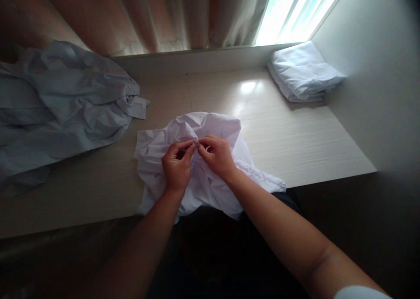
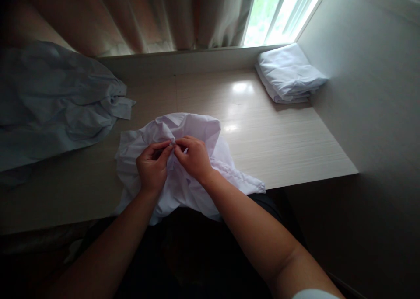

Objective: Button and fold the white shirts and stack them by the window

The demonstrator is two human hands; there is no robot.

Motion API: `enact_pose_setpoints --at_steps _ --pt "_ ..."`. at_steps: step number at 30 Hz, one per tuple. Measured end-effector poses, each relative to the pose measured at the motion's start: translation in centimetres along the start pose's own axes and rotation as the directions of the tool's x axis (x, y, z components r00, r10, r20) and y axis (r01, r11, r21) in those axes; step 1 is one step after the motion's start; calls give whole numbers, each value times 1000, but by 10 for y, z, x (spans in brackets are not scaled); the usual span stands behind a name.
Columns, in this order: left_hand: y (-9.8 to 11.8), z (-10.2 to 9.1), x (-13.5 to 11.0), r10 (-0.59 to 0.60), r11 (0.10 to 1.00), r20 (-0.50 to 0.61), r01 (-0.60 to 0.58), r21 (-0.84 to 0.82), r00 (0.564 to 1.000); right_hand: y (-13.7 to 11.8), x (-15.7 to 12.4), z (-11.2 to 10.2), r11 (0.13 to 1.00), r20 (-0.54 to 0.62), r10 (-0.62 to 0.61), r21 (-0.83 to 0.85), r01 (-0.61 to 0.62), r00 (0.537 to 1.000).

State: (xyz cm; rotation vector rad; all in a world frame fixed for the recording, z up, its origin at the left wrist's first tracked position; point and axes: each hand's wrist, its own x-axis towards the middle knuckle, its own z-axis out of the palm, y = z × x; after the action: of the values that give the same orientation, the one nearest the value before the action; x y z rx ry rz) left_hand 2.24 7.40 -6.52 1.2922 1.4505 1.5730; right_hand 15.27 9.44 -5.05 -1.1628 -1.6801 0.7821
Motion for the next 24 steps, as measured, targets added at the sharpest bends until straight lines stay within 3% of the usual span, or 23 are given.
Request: enact_pose_setpoints --at_steps 8,16,24 --pt "0 -1 0 19 999 -35 -18 31 999 0 -1 1 998 19 19 58 -20 1000" --pt "-2 -1 4 -82 996 -80 79 -29 993 1 -2 0 997 35 23 74 -25 999" --pt "-7 0 9 -203 945 -23 189 -268 979 4 -3 0 979 10 73 188 -73 997"
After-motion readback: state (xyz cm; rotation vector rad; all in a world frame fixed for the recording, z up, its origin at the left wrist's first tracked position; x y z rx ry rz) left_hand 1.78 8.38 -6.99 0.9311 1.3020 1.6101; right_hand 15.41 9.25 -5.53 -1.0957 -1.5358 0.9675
